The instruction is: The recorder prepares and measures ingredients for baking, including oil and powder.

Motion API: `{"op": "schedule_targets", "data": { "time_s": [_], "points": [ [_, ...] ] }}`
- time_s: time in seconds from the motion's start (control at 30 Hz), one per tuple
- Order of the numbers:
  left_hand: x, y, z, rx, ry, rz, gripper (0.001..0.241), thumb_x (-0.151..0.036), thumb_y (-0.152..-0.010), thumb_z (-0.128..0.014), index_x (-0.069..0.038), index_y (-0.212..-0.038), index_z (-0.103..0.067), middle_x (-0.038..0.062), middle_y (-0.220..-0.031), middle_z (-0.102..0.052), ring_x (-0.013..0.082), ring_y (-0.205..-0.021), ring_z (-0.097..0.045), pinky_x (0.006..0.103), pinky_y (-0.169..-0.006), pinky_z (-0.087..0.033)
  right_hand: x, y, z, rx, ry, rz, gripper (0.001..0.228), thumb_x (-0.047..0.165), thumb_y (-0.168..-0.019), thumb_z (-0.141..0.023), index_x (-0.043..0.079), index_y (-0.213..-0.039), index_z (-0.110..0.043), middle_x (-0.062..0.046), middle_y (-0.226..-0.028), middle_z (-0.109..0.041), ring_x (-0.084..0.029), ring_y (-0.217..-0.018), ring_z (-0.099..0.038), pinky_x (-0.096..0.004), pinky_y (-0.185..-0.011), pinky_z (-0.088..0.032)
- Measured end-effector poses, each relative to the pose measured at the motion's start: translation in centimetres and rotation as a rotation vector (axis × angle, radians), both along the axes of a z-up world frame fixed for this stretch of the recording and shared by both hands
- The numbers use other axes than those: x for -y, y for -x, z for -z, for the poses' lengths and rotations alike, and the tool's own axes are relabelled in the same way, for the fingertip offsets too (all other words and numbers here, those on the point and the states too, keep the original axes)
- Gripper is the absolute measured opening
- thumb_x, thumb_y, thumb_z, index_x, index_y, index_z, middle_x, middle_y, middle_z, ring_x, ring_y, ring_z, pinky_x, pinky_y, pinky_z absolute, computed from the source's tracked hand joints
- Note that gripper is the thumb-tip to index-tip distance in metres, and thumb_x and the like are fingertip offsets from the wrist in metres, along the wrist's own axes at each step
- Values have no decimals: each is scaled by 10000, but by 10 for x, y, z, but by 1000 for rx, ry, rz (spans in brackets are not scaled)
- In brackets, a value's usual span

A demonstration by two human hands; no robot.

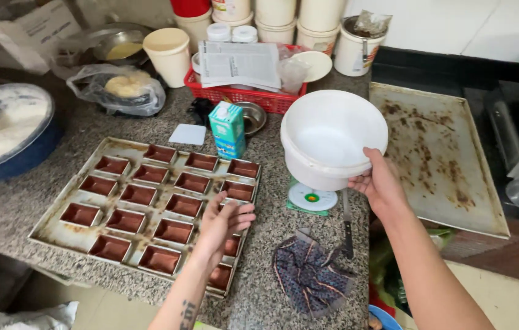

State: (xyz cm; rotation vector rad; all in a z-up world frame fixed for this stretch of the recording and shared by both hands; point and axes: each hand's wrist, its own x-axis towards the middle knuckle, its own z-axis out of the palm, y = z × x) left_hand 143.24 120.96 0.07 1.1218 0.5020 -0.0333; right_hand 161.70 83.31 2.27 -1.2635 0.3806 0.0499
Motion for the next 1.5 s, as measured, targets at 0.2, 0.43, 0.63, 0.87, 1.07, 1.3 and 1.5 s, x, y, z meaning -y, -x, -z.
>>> {"op": "schedule_targets", "data": {
  "time_s": [0.2, 0.43, 0.63, 0.87, 1.07, 1.3, 1.5],
  "points": [
    [-13, 32, -29, -15, 26, -35, 739, -215, -1176, -582, -21, -1810, -253, 400, -1348, -815, 448, -1163, -853, 551, -1011, -693, 2, 0, 0, 8, 26, 5, 547, 531, -1135, -797, 100, -1270, -489, -32, -893, -487, -357, -629, -806, -607, -726, -767],
    [-67, 71, -12, 10, 48, -166, 776, -235, -1158, -621, -9, -1809, -263, 393, -1330, -817, 422, -1111, -863, 520, -959, -711, 4, 33, -27, -17, 112, -47, 802, 851, -1156, -582, 116, -1414, -390, -54, -1011, -438, -360, -711, -763, -647, -859, -749],
    [-161, 148, -16, 149, 202, -337, 493, -156, -1187, -537, -48, -1667, -504, 271, -1268, -824, 340, -1009, -822, 396, -853, -656, -71, 84, -6, -104, -118, 159, 641, 895, -1139, -282, 263, -1101, -381, 100, -790, -345, -78, -649, -291, -306, -606, -280],
    [-313, 286, -17, 145, 159, -684, 448, -190, -1185, -577, -53, -1611, -601, 268, -1271, -817, 331, -978, -779, 422, -854, -618, -328, 128, 21, 104, -123, -254, 437, 603, -1357, -283, 206, -1299, -453, 35, -831, -435, -137, -613, -412, -371, -565, -394],
    [-423, 406, -41, 86, 46, -902, 461, -165, -1184, -574, -27, -1621, -619, 246, -1266, -806, 311, -1009, -752, 419, -886, -592, -548, 164, 16, 111, -150, -576, 275, 428, -1354, -444, 170, -1358, -541, 15, -905, -584, -126, -637, -597, -330, -551, -533],
    [-499, 427, -88, -31, -143, -931, 504, -168, -1171, -556, -18, -1640, -658, 208, -1400, -790, 297, -1198, -724, 447, -1016, -574, -669, 174, 5, 47, -3, -756, 267, 275, -1305, -510, 144, -1536, -486, -79, -1229, -650, -221, -936, -719, -375, -780, -645],
    [-585, 362, -69, 10, -272, -788, 547, -190, -1099, -670, -35, -1624, -679, 133, -1315, -814, 230, -1126, -755, 382, -971, -573, -735, 83, 52, 68, -70, -737, 397, 262, -1277, -540, 122, -1633, -436, -97, -1286, -676, -270, -1034, -780, -411, -851, -670]
  ]
}}
